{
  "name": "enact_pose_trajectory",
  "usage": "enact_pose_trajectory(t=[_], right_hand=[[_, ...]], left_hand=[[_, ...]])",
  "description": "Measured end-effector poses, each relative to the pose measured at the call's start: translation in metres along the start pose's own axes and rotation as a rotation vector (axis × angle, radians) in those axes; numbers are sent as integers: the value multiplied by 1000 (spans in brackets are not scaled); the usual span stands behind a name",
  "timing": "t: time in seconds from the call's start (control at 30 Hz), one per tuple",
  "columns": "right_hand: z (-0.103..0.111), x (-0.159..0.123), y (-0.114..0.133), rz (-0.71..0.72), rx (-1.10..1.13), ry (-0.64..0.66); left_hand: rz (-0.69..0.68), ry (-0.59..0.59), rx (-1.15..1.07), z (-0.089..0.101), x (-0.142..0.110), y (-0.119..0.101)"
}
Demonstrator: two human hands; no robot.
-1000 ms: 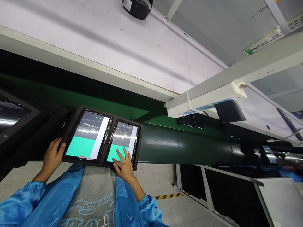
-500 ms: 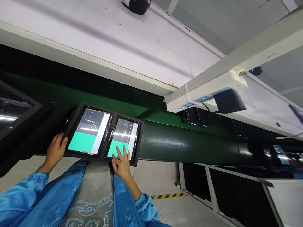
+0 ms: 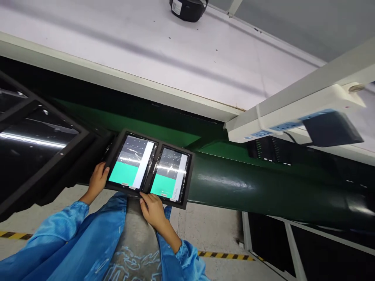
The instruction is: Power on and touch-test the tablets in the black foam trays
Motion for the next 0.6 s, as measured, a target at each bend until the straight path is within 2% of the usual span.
enact_pose_trajectory(t=[0.13, 0.27, 0.4, 0.5, 0.6], right_hand=[[-36, 38, 31, 13, -13, 19], [-76, 64, 55, -129, -77, -108], [-109, 70, 72, -280, -130, -245], [-123, 69, 84, -341, -168, -298], [-127, 64, 90, -380, -166, -367]], left_hand=[[-37, 18, -51, 1, 3, 3], [-93, 86, -118, 9, 10, 14], [-209, 234, -189, 20, 19, 33], [-256, 254, -206, 23, 24, 44], [-251, 263, -226, 21, 25, 48]])
Point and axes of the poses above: each hand's wrist, its own x-axis towards the middle knuckle, its own z-axis out of the back of the hand, y = z × x, the point moved 1 cm from there along x, towards the middle knuckle, and after that the axes turned 8 degrees about x, right-handed, at the moved point
